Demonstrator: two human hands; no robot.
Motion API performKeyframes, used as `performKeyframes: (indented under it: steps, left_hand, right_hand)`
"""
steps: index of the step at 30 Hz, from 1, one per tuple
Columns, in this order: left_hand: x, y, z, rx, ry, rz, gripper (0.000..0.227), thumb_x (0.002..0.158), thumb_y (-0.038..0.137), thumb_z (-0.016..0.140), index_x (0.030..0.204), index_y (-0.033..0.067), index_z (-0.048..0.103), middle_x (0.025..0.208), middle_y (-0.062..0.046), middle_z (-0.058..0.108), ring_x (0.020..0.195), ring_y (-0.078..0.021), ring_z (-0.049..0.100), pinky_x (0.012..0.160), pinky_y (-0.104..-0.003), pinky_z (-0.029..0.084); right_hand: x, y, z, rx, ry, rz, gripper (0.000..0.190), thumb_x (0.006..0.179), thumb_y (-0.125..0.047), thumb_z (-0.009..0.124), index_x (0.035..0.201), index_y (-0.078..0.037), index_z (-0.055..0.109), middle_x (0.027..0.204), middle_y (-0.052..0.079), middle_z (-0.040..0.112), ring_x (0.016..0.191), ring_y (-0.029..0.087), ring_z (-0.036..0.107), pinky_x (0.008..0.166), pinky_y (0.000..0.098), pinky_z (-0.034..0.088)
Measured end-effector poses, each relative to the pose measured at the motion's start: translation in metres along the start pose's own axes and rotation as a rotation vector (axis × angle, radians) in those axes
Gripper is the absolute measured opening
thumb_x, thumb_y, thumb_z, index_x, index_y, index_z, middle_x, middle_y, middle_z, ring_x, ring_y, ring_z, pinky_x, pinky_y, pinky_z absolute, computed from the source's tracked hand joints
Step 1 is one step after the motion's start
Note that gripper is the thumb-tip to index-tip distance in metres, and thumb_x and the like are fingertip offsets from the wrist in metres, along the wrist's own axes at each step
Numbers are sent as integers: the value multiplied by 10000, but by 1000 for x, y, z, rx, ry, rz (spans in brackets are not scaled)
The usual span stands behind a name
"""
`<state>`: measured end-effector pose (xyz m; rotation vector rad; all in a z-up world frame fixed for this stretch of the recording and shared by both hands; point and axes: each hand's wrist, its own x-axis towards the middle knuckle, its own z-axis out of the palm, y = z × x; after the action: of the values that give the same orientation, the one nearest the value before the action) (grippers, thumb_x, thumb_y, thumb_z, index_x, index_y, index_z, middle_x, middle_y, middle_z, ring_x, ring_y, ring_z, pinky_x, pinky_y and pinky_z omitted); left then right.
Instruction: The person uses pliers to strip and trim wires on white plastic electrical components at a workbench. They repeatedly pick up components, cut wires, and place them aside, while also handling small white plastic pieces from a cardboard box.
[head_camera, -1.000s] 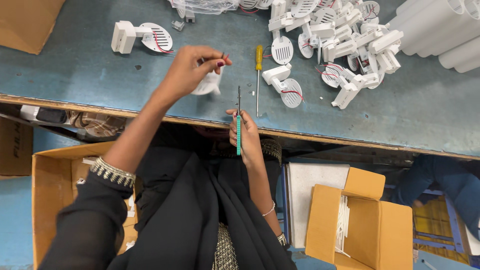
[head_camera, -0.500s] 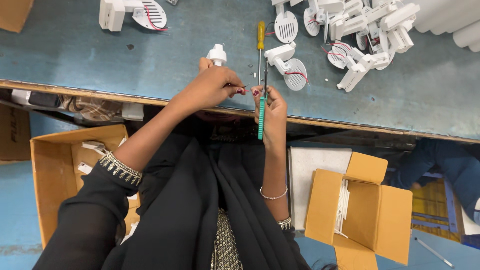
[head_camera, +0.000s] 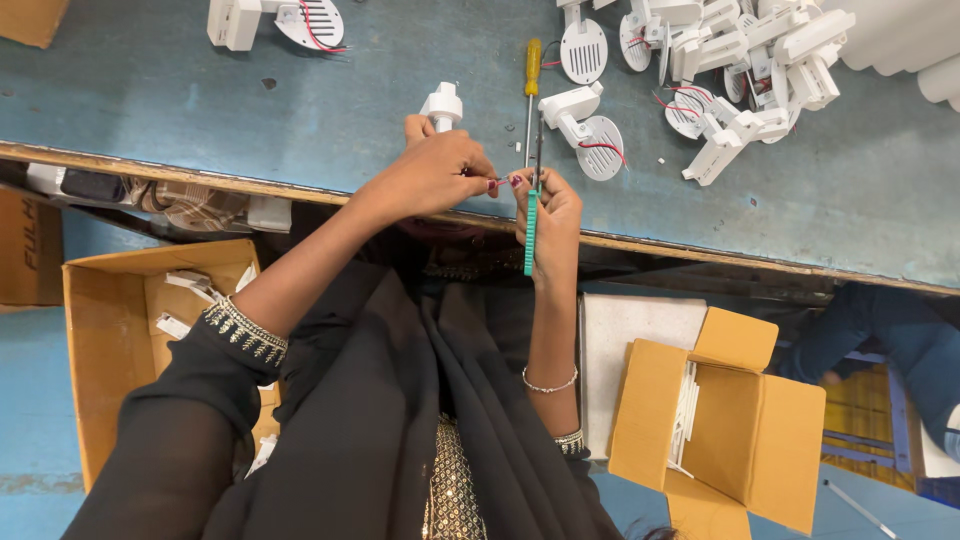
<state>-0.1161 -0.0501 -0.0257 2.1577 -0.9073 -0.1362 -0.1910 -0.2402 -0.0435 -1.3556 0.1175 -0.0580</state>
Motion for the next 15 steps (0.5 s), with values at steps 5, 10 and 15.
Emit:
performKeyframes:
  steps: [5,10,15]
  left_hand:
    - [1,-2,2,-61,21,-23,175,860,271,674,853,198,832,774,-19,688,862,-182,518,874,-415,199]
    - [5,-8,10,-69,32,-17,184,886,306,682,849,201,828,818,-21,694,890,-161,541,857,-430,186]
    - [8,-13,19,-91,111,26,164,899,289,692,881,171,803,862,10,711,896,-156,556,867,-439,186]
  right_hand:
    - [-3,3,4,20,20,-24,151,1003,-169,682,995,-25,640,589,-95,425,445,-20,290,393,199,180]
    - [-1,10,12,108,46,-85,168,1032,-173,679,981,-21,628,610,-89,424,457,-7,314,394,198,217]
    - [2,22,25,161,122,-152,189,1018,-183,655,988,0,619,720,11,585,442,-5,350,370,189,261]
